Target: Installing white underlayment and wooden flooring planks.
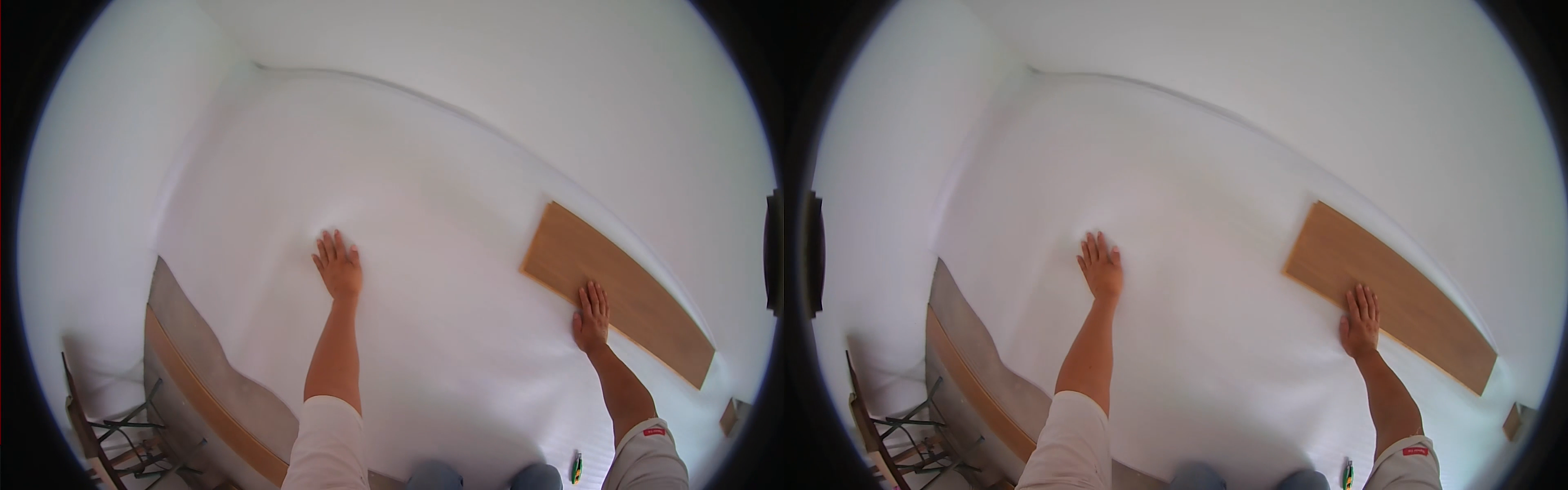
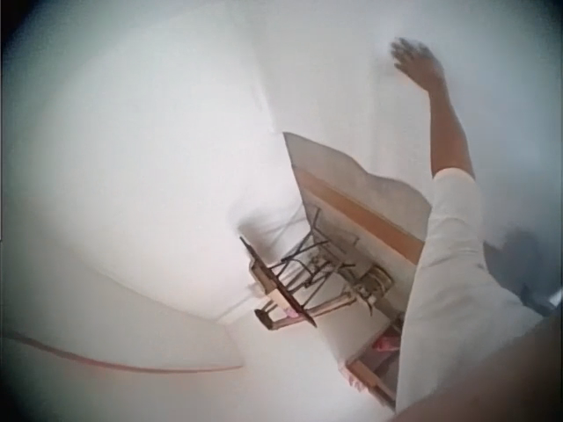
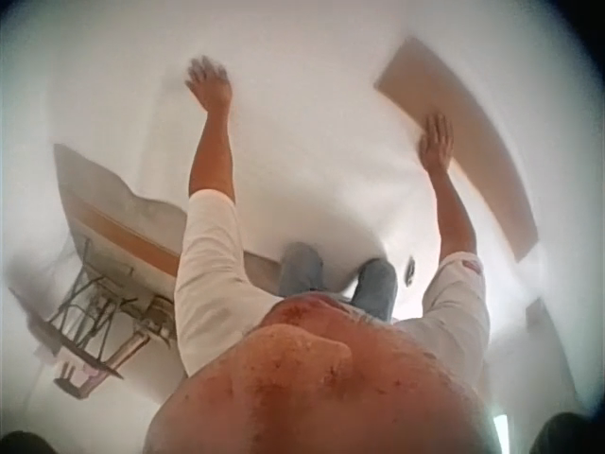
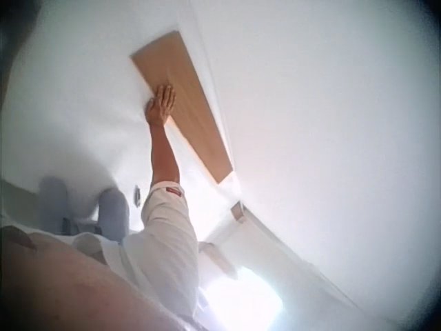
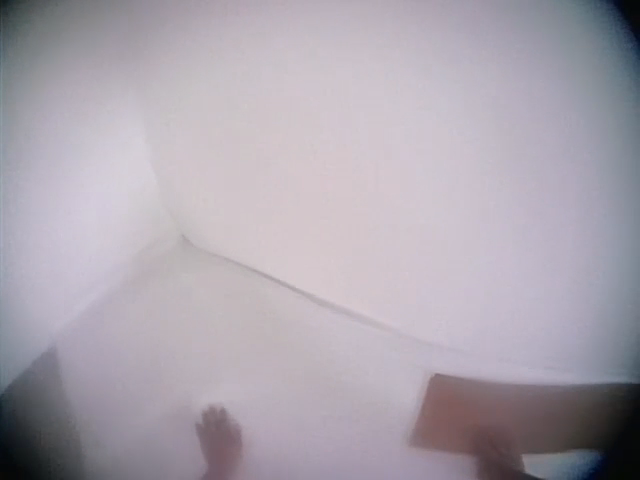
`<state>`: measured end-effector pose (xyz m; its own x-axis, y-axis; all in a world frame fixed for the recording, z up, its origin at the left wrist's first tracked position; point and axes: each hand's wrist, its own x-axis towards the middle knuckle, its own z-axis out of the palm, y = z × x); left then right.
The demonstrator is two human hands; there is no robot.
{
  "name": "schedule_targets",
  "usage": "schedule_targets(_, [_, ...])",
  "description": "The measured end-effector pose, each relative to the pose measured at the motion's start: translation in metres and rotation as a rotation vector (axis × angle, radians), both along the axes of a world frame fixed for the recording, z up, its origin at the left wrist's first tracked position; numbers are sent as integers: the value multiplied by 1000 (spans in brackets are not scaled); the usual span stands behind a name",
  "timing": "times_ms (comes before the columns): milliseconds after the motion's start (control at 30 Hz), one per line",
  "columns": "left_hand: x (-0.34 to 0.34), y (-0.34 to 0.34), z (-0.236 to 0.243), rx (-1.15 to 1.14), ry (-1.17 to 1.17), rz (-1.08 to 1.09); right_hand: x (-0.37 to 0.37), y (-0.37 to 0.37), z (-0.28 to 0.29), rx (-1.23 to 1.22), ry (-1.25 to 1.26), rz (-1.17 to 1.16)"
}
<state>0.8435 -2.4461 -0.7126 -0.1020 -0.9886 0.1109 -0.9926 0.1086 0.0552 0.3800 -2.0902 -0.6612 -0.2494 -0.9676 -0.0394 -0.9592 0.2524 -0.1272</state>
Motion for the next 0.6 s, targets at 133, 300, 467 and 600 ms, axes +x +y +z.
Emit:
schedule_targets(133, [-15, -10, 4, -19, 31, -13, 24, -44, -17, -139, 19, -73])
schedule_targets(300, [1, -12, 16, 85, 68, -1, 225, -305, -30, -336, -373, 319])
schedule_targets(467, [-1, -19, 17, 153, 236, -91, 304, -455, -17, -155, -265, 579])
schedule_targets(600, [108, -77, -14, 60, 46, 91, 317, -461, -17, -66, -219, 547])
